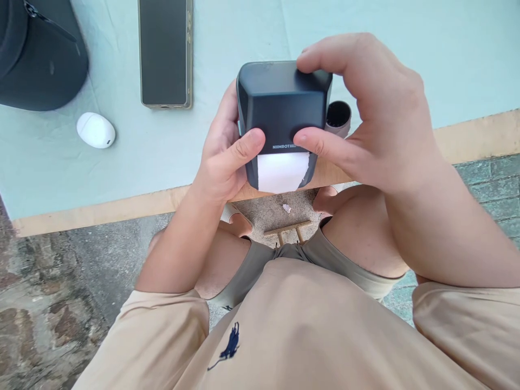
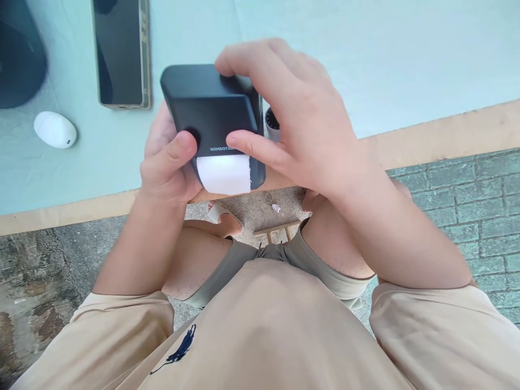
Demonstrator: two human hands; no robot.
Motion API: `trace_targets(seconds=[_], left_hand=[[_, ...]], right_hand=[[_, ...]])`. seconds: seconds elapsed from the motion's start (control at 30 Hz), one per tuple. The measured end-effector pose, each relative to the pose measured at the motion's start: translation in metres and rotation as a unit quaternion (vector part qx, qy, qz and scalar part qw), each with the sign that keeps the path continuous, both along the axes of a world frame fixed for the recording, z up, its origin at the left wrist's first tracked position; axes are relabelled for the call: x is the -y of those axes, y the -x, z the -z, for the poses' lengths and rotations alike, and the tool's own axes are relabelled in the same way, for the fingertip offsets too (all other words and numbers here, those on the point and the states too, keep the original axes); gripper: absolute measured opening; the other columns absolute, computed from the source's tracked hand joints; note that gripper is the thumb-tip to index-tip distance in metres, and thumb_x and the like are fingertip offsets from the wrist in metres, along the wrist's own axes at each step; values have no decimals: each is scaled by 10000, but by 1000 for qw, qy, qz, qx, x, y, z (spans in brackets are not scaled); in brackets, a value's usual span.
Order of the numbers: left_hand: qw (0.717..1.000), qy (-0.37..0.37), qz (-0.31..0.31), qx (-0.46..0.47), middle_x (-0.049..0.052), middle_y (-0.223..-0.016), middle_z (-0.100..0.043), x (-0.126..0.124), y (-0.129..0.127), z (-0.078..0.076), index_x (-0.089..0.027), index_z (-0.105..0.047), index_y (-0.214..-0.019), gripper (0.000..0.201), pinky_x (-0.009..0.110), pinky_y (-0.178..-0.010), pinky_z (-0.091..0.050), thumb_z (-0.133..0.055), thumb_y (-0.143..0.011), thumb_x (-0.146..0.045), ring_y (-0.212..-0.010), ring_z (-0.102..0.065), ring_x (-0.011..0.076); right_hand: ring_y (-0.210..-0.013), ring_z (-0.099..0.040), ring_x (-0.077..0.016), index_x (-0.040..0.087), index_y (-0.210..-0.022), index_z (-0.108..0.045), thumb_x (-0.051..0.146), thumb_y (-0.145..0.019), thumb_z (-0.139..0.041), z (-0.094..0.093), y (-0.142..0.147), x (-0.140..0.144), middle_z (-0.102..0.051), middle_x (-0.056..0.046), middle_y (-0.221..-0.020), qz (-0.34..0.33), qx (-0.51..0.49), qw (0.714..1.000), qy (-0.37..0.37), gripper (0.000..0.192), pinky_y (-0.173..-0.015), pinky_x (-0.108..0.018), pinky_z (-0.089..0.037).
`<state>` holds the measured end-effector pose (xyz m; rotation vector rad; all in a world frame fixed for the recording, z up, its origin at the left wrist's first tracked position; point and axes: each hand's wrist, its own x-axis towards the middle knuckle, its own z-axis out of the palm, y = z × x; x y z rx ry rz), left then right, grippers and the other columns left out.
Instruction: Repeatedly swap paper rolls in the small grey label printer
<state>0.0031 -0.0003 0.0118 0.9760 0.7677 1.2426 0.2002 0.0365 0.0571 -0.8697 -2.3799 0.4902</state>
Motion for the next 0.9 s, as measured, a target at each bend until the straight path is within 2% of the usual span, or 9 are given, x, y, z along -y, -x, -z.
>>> trace_targets(seconds=[0.13, 0.3, 0.43, 0.5, 0.6, 0.67, 0.77, 0.83, 0.9], left_hand=[[1000, -24, 13, -11, 45, -1285, -616, -6, 3, 10, -308, -575, -1174, 478, 491, -1141, -466, -712, -750, -483, -1358, -510, 322], [998, -50, 41, 3, 27, -1290, -602, -14, 5, 16, -328, -569, -1208, 504, 541, -1162, -424, -572, -797, -619, -1380, -484, 320], [1000, -2, -1, 26, 4, -1263, -643, -10, 2, 3, -366, -615, -1184, 365, 516, -1164, -427, -545, -872, -542, -1364, -486, 323], [999, 41, -6, 34, 8, -1307, -645, -6, 0, -5, -318, -638, -1190, 385, 508, -1190, -401, -507, -907, -545, -1428, -413, 337], [995, 85, 6, 56, 0, -1378, -624, -4, -2, -12, -248, -686, -1135, 484, 500, -1233, -355, -414, -939, -598, -1513, -276, 342], [993, 91, 14, 75, -23, -1362, -639, -5, -2, -12, -238, -708, -1101, 515, 473, -1257, -336, -373, -955, -601, -1533, -234, 323], [991, 94, 19, 93, -15, -1298, -681, -6, 0, -7, -224, -717, -1104, 538, 473, -1264, -335, -356, -960, -595, -1514, -279, 333], [992, 101, 10, 81, -1, -1274, -696, -6, 2, -3, -226, -714, -1114, 542, 509, -1246, -353, -377, -945, -614, -1487, -329, 356], [992, 108, -5, 66, 2, -1255, -708, -5, 4, 0, -231, -727, -1028, 516, 529, -1222, -376, -415, -926, -629, -1466, -361, 371]], right_hand=[[-1207, -589, -231, 82, -1233, -529, 435, -946, -512, 2, 1, -1, -619, -110, -1229, -18, -19, 1000, -15, 456, -993, -384, -491], [-1227, -574, -216, 199, -1262, -498, 499, -953, -468, 5, 1, 1, -589, -56, -1290, 31, 13, 999, -10, 431, -1044, -419, -467], [-1233, -580, -219, 239, -1271, -484, 493, -937, -481, 5, 0, 3, -588, -54, -1313, 51, 7, 998, -22, 420, -1029, -420, -459], [-1222, -587, -213, 254, -1274, -490, 497, -944, -449, 5, 1, 3, -600, -42, -1306, 50, 1, 998, -26, 413, -1030, -429, -456], [-1305, -542, -180, 261, -1362, -448, 474, -960, -393, 6, 3, 2, -551, -42, -1399, -1, -15, 1000, -15, 459, -1069, -411, -452], [-1390, -477, -182, 221, -1424, -408, 488, -951, -404, 7, 4, 2, -488, -77, -1472, -20, -11, 1000, -14, 543, -1111, -410, -431], [-1453, -413, -217, 217, -1460, -380, 549, -941, -407, 6, 5, 5, -445, -90, -1513, 9, 29, 1000, -2, 617, -1134, -460, -398], [-1454, -415, -248, 243, -1456, -387, 599, -926, -400, 5, 5, 7, -445, -82, -1518, 30, 50, 998, -4, 639, -1134, -519, -374], [-1434, -443, -267, 266, -1443, -403, 649, -899, -414, 3, 4, 9, -452, -84, -1514, 40, 52, 998, -14, 665, -1129, -560, -360]])
